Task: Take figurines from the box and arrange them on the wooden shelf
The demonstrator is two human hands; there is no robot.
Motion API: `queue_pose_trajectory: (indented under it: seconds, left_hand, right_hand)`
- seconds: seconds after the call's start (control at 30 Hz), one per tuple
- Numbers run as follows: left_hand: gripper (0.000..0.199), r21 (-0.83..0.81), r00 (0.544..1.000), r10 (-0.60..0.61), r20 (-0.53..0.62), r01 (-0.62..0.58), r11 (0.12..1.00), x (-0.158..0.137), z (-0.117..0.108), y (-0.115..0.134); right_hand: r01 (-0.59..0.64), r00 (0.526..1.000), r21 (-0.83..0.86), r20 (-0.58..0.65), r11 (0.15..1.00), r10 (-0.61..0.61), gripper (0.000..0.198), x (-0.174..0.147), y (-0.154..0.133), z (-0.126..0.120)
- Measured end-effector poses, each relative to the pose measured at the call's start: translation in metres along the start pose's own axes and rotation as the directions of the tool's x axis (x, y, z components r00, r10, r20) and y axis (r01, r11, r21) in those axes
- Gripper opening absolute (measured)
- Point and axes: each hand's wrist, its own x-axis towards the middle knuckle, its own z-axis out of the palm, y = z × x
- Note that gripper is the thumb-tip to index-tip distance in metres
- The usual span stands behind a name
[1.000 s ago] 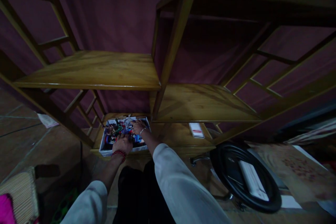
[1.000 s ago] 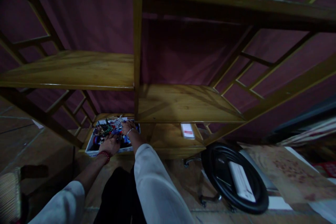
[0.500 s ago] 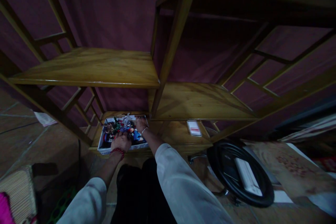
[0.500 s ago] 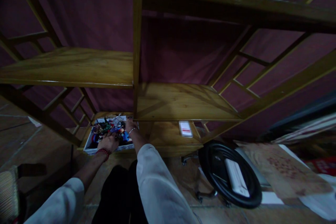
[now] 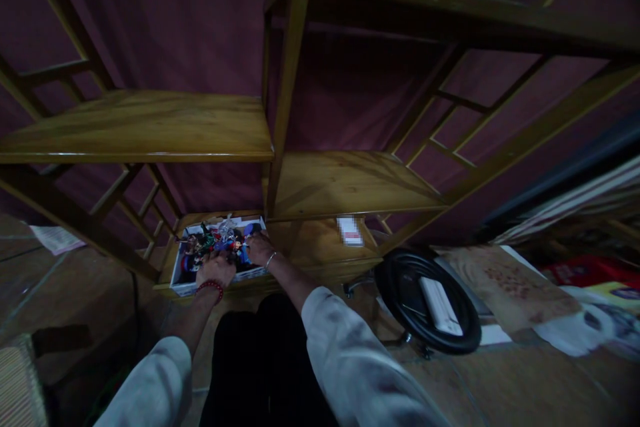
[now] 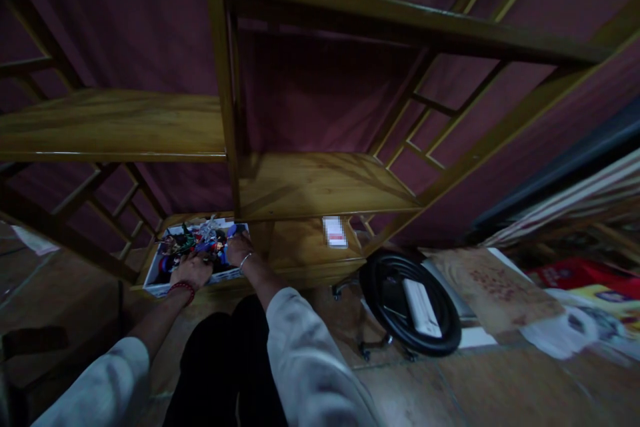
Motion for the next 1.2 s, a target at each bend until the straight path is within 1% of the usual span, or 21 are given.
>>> queue_pose_trajectory:
  seconds: [0.07, 0.13, 0.27, 0.33, 0.43, 0.5, 0.67, 0.73, 0.97, 1.03, 1.1, 1.2]
  left_hand:
    - [0.036, -0.002, 0.999, -0.03, 0.037, 0.03, 1.0, -0.001, -0.002, 0.001]
    - [0.037, 0.004, 0.996, -0.044, 0.077, 0.044, 0.999, -0.001, -0.003, 0.001]
    - [0.04, 0.01, 0.994, -0.047, 0.102, 0.047, 0.999, 0.002, -0.003, 0.0]
    - [0.042, 0.017, 0.99, -0.059, 0.125, 0.058, 0.998, 0.004, -0.003, 0.0]
    - [0.047, 0.037, 0.978, -0.088, 0.189, 0.082, 0.996, 0.007, -0.002, -0.001]
    - [0.05, 0.042, 0.974, -0.084, 0.211, 0.077, 0.996, 0.009, -0.001, -0.003]
    - [0.049, -0.041, 0.979, 0.025, 0.204, -0.017, 0.999, 0.017, 0.004, -0.01]
    - [0.047, -0.068, 0.981, 0.047, 0.19, -0.035, 0.997, 0.02, 0.007, -0.014]
    - [0.038, -0.095, 0.99, 0.063, 0.123, -0.052, 0.994, 0.021, 0.012, -0.023]
    - [0.035, -0.139, 0.991, 0.073, 0.112, -0.057, 0.989, 0.021, 0.012, -0.025]
    - [0.032, -0.199, 0.989, 0.079, 0.125, -0.053, 0.978, 0.022, 0.011, -0.026]
    - [0.032, -0.302, 0.987, 0.067, 0.143, -0.021, 0.953, 0.023, 0.01, -0.029]
  right_hand:
    - [0.046, 0.999, -0.005, 0.003, 0.999, -0.046, 0.015, -0.008, 0.001, 0.001]
    - [0.068, 0.998, 0.002, -0.004, 0.998, -0.068, 0.017, -0.015, 0.001, 0.002]
    - [0.057, 0.998, 0.025, -0.023, 0.998, -0.057, 0.017, -0.025, 0.001, 0.004]
    - [0.046, 0.997, 0.047, -0.057, 0.998, -0.043, 0.017, -0.029, 0.0, 0.004]
    - [0.036, 0.992, 0.075, -0.122, 0.997, -0.026, 0.018, -0.033, -0.001, 0.004]
    - [0.032, 0.988, 0.077, -0.151, 0.996, -0.02, 0.018, -0.035, -0.001, 0.004]
    - [0.025, 0.991, 0.073, -0.136, 0.997, -0.015, 0.02, -0.035, -0.003, 0.003]
    - [0.01, 0.992, 0.085, -0.124, 0.996, 0.001, 0.019, -0.035, -0.004, 0.002]
    - [0.008, 0.99, 0.073, -0.143, 0.997, 0.002, 0.019, -0.034, -0.004, 0.003]
    - [0.014, 0.99, 0.065, -0.14, 0.998, -0.005, 0.018, -0.034, -0.003, 0.004]
    - [0.014, 0.992, 0.061, -0.124, 0.998, -0.007, 0.017, -0.033, -0.003, 0.004]
    - [0.01, 0.994, 0.06, -0.113, 0.998, -0.004, 0.017, -0.033, -0.003, 0.004]
